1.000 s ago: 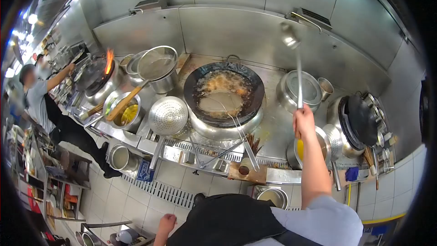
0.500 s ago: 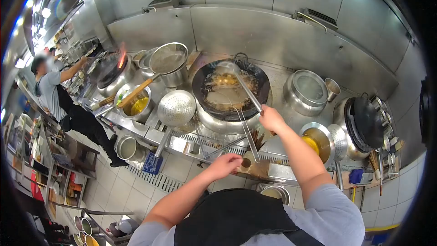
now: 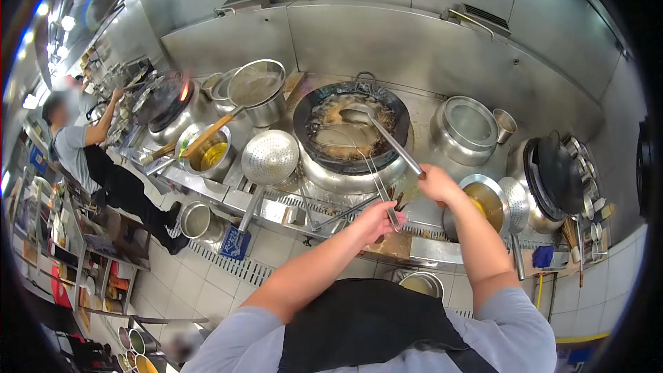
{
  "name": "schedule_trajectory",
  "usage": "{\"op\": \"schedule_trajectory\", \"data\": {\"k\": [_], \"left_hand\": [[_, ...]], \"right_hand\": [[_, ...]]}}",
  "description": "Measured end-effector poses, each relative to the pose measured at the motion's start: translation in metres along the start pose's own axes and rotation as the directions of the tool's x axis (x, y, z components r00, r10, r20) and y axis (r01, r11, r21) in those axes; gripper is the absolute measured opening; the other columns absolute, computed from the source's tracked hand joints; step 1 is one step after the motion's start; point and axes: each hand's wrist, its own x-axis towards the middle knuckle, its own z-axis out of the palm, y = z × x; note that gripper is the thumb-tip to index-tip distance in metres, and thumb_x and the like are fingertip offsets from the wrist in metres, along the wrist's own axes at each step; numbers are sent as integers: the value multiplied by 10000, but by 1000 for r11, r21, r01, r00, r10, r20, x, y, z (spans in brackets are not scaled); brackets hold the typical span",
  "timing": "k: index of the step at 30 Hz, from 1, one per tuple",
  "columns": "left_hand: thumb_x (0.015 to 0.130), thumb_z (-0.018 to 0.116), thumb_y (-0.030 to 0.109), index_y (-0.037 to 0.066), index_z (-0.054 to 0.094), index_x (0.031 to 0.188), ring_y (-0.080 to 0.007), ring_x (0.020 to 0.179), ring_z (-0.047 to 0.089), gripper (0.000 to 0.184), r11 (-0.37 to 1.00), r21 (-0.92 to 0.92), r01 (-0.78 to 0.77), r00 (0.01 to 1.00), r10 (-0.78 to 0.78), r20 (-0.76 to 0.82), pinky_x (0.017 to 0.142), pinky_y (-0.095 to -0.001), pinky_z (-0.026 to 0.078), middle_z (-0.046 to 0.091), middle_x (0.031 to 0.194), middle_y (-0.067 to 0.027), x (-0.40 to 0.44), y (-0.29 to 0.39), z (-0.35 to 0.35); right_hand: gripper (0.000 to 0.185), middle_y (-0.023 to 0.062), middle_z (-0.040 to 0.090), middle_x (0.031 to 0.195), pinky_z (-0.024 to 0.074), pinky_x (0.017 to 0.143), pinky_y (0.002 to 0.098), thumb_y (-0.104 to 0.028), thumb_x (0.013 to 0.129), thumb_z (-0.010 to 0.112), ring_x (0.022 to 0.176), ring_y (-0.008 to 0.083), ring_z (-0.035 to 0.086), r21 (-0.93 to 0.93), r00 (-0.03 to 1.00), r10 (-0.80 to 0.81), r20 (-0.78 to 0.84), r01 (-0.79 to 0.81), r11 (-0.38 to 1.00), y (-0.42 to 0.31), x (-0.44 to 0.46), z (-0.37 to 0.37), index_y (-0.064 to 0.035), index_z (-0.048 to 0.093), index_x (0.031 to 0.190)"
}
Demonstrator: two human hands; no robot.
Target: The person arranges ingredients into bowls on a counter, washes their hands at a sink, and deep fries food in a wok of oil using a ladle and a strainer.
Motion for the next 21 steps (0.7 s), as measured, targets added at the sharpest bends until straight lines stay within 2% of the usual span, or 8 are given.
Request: {"op": "schedule_trajectory", "data": {"k": [2,4,7,9,10,11,13,21], "left_hand": [[887,596,180,87,427,1140,-258,837,645,317,1000,-1,-21,1000,21,-4,702,-371,515,620,938,-126,-1,3,-1],[871,580,119,91,399,1182,-206,633,602,361,946,304,-117,970,174,-168,566,-342,495,583,802,-69,-27,20,-7],[838,607,108,63,208,1457,-129,507,510,738,848,524,-85,908,283,-310,441,-273,427,562,718,-45,-65,63,-37],[800,647,127,25,261,1426,-167,513,591,742,492,870,29,887,389,-249,507,-312,504,635,857,-130,-89,112,-46],[795,636,141,10,322,1394,-255,666,666,689,215,973,83,817,544,-190,635,-375,537,652,949,-201,-75,122,-69],[838,569,198,31,367,1377,-339,870,660,599,-152,963,221,717,695,-55,789,-426,511,645,1017,-237,-72,130,-76],[888,477,231,58,398,1370,-361,1023,600,519,-316,866,387,823,542,-170,883,-446,465,629,1077,-235,-97,150,-45],[935,445,269,90,405,1384,-342,891,639,484,-568,717,405,851,521,-68,783,-451,500,670,955,-176,-161,159,-47]], "right_hand": [[167,150,597,716,472,473,394,-99,808,522,488,273,578,-37,996,-56,-74,53,998,1,0,15,-8,520,948],[172,120,565,692,455,441,369,-105,815,538,461,243,553,-31,992,-53,-119,49,998,-6,-12,17,-7,519,954],[175,167,602,732,507,548,394,-121,805,553,542,278,600,124,991,-104,-89,114,986,14,-28,7,-4,519,930],[184,86,536,651,450,453,360,-123,811,578,476,206,560,240,998,-55,1,53,969,10,-42,-8,7,503,917],[177,86,534,647,445,447,358,-114,813,574,470,204,555,233,999,-42,15,37,972,8,-43,-11,11,503,916],[170,87,533,643,440,442,357,-106,814,570,465,201,550,225,999,-31,25,25,974,6,-44,-13,14,502,914],[164,84,527,636,439,441,356,-101,815,567,463,198,548,208,999,-44,19,39,977,2,-48,-12,11,504,918],[188,102,556,649,450,454,375,-89,810,551,457,202,550,211,999,-44,2,42,977,3,-62,1,19,527,962]]}}
